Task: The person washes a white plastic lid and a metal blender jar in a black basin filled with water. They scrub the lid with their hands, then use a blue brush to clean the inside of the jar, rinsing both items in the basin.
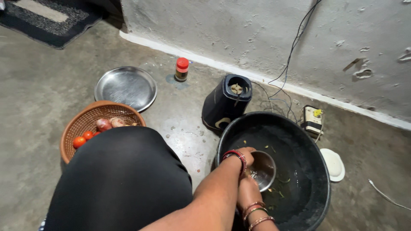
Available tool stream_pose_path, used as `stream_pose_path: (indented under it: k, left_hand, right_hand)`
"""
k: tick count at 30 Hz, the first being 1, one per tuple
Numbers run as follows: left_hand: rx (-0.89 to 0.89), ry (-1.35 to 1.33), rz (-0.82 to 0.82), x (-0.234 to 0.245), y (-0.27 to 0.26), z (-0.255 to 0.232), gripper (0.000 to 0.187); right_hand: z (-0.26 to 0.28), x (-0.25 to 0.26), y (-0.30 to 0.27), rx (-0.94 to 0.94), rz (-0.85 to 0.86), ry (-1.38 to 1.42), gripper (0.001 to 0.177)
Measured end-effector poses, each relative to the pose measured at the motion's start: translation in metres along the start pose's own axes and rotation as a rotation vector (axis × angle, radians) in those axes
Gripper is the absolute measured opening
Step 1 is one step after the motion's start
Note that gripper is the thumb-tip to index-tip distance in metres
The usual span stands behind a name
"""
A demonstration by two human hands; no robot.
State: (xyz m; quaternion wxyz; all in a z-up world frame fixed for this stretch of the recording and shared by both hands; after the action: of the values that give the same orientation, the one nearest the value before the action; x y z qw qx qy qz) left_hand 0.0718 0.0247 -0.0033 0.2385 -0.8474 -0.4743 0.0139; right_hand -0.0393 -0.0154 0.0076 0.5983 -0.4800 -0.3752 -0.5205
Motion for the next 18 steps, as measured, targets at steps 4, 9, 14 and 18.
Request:
stream_pose_path:
  k: [4, 9, 14, 18]
  left_hand:
    - [-0.025, 0.09, 0.087, -0.005, -0.002, 0.003, 0.066]
    - [0.103, 0.091, 0.054, 0.004, -0.023, -0.002, 0.069]
    - [0.025, -0.016, 0.046, -0.004, -0.026, -0.012, 0.051]
    - [0.035, -0.041, 0.021, -0.01, -0.02, -0.006, 0.047]
  right_hand:
    - [0.003, 0.024, -0.02, 0.302, -0.268, -0.421, 0.034]
    - [-0.015, 0.036, -0.014, -0.128, -0.067, -0.174, 0.027]
    - [-0.008, 0.025, -0.001, -0.448, 0.024, 0.305, 0.034]
    - [-0.02, 0.009, 0.002, -0.226, 0.123, -0.031, 0.044]
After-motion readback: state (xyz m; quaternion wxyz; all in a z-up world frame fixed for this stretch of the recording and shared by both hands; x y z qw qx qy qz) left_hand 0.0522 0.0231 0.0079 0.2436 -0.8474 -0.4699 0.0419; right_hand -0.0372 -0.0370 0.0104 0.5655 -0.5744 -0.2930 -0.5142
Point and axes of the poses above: each hand's wrist, its own y-axis towards the middle knuckle, its own x-axis out of the back of the hand, z = x × y, the point moved 9 cm from there along y, towards the middle knuckle, and after that the axes turned 3 degrees about -x, right-handed, at the moved point
